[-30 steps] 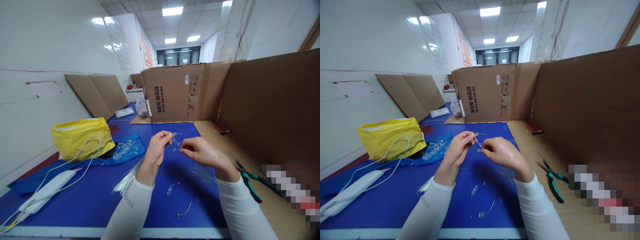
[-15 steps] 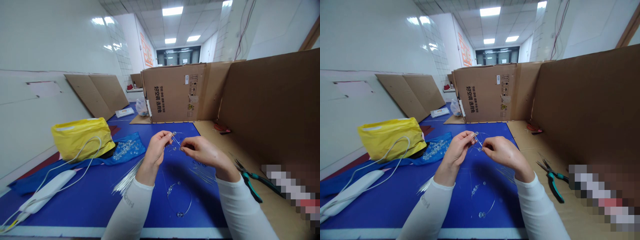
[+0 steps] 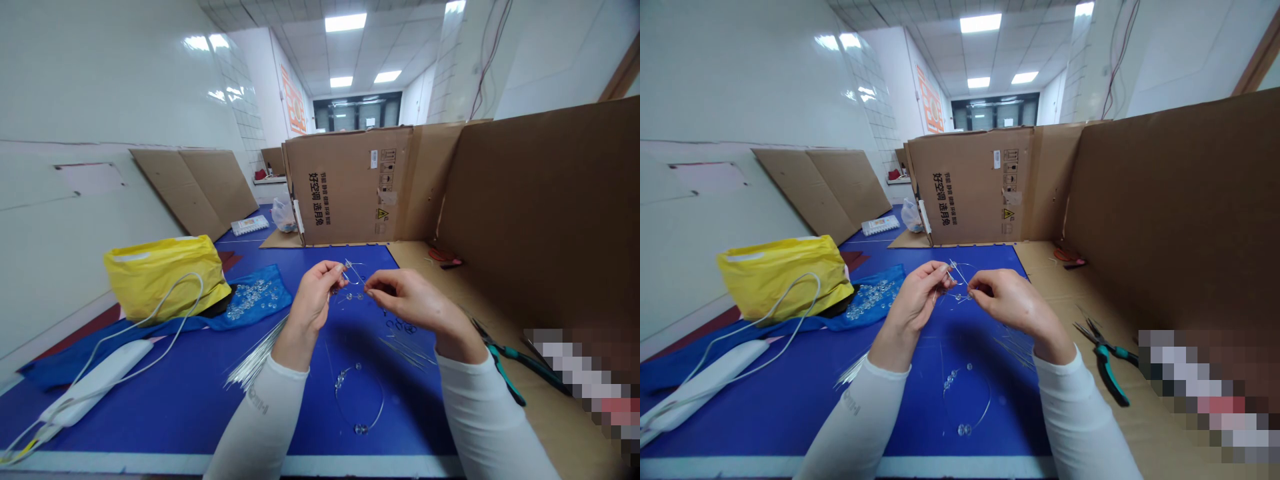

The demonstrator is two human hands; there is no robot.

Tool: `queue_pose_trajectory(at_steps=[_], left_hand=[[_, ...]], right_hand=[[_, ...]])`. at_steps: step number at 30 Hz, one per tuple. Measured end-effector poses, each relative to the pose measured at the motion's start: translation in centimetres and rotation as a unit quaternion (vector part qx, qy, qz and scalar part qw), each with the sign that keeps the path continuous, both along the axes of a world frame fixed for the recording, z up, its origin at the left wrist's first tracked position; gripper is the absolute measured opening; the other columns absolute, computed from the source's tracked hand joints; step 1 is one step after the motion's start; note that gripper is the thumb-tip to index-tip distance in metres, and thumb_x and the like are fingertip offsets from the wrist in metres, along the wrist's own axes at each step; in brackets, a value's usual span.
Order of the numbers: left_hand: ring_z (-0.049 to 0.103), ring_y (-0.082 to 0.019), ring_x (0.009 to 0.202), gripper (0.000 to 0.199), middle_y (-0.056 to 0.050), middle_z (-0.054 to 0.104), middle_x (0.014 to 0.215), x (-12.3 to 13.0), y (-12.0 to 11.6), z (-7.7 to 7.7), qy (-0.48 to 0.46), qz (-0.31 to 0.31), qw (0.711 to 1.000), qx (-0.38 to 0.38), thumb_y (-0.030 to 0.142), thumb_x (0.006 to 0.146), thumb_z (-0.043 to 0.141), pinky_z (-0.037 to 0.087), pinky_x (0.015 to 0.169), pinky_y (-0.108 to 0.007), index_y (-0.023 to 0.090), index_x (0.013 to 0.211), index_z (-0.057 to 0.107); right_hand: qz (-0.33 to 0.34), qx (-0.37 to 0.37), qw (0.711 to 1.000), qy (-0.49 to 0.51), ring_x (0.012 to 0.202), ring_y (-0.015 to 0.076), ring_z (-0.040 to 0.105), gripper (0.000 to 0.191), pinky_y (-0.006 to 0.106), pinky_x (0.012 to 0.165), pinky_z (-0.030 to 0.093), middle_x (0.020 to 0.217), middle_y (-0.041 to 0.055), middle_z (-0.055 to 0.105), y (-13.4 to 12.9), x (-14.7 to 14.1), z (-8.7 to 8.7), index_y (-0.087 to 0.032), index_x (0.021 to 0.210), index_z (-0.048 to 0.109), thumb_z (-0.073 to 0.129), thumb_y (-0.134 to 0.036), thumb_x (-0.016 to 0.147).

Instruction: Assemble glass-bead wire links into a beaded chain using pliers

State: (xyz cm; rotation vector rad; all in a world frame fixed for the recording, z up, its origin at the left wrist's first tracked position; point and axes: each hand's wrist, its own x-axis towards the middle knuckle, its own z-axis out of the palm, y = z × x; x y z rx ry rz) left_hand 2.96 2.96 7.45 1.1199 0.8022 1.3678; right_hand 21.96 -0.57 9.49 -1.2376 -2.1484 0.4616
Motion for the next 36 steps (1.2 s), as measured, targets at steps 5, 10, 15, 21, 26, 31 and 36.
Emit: queue_pose_trajectory(at_steps=[5, 10, 15, 21, 26, 31, 36], left_hand=[[0.055, -0.012, 0.063, 0.024, 0.001, 0.058, 0.062, 0.03, 0.0, 0.03, 0.008, 0.003, 1.0, 0.006, 0.033, 0.068, 0.079, 0.042, 0.069, -0.025, 0.014, 0.076, 0.066], [0.055, -0.012, 0.064, 0.022, 0.001, 0.059, 0.063, 0.03, -0.02, 0.02, 0.008, 0.005, 1.0, 0.002, 0.031, 0.068, 0.079, 0.042, 0.069, -0.026, 0.014, 0.076, 0.067], [0.056, -0.012, 0.064, 0.024, 0.001, 0.059, 0.062, -0.03, -0.01, 0.04, 0.012, 0.0, 1.0, 0.004, 0.034, 0.068, 0.079, 0.042, 0.069, -0.026, 0.015, 0.075, 0.066], [0.056, -0.013, 0.065, 0.023, 0.0, 0.059, 0.062, -0.17, -0.04, 0.05, 0.019, 0.0, 1.0, 0.007, 0.033, 0.068, 0.079, 0.041, 0.069, -0.026, 0.015, 0.073, 0.066], [0.056, -0.012, 0.064, 0.025, 0.001, 0.059, 0.061, -0.07, -0.09, 0.11, 0.012, 0.0, 1.0, 0.005, 0.035, 0.066, 0.08, 0.042, 0.069, -0.026, 0.015, 0.072, 0.066], [0.055, -0.013, 0.065, 0.025, 0.001, 0.059, 0.062, -0.11, -0.12, 0.1, 0.015, 0.0, 1.0, 0.006, 0.035, 0.066, 0.08, 0.042, 0.07, -0.027, 0.015, 0.072, 0.066], [0.055, -0.012, 0.064, 0.026, 0.001, 0.059, 0.062, -0.14, -0.09, 0.09, 0.011, 0.0, 1.0, 0.005, 0.036, 0.066, 0.081, 0.041, 0.069, -0.026, 0.015, 0.073, 0.066]], right_hand=[[-0.012, 0.001, 1.0, 0.005, 0.068, 0.0135, 0.059, 0.019, 0.025, 0.062, 0.04, 0.079, 0.0013, 0.073, -0.09, 0.29, 0.16, -0.02, 0.089, 0.073, 0.054, -0.021, 0.088], [-0.026, 0.01, 1.0, 0.009, 0.065, 0.0139, 0.058, 0.019, 0.026, 0.06, 0.039, 0.076, 0.0022, 0.071, -0.06, 0.4, 0.1, -0.019, 0.087, 0.072, 0.054, -0.027, 0.09], [-0.032, 0.025, 0.999, 0.018, 0.065, 0.0145, 0.057, 0.018, 0.026, 0.059, 0.038, 0.074, 0.002, 0.069, 0.15, 0.41, 0.13, -0.019, 0.084, 0.07, 0.054, -0.026, 0.089], [-0.046, 0.039, 0.996, 0.06, 0.065, 0.0144, 0.055, 0.018, 0.027, 0.06, 0.039, 0.073, 0.0015, 0.067, 0.43, 0.6, 0.03, -0.019, 0.083, 0.067, 0.053, -0.027, 0.09], [-0.037, 0.03, 0.998, 0.039, 0.066, 0.0149, 0.056, 0.018, 0.027, 0.06, 0.039, 0.074, 0.002, 0.068, 0.34, 0.54, 0.07, -0.019, 0.083, 0.068, 0.053, -0.027, 0.09], [-0.032, 0.03, 0.999, 0.028, 0.065, 0.0147, 0.056, 0.018, 0.026, 0.06, 0.039, 0.073, 0.002, 0.069, 0.29, 0.44, 0.1, -0.019, 0.083, 0.069, 0.053, -0.026, 0.09], [-0.037, 0.016, 0.999, 0.018, 0.066, 0.0151, 0.059, 0.019, 0.026, 0.06, 0.039, 0.077, 0.0031, 0.071, 0.19, 0.2, 0.1, -0.019, 0.084, 0.071, 0.054, -0.026, 0.09]])
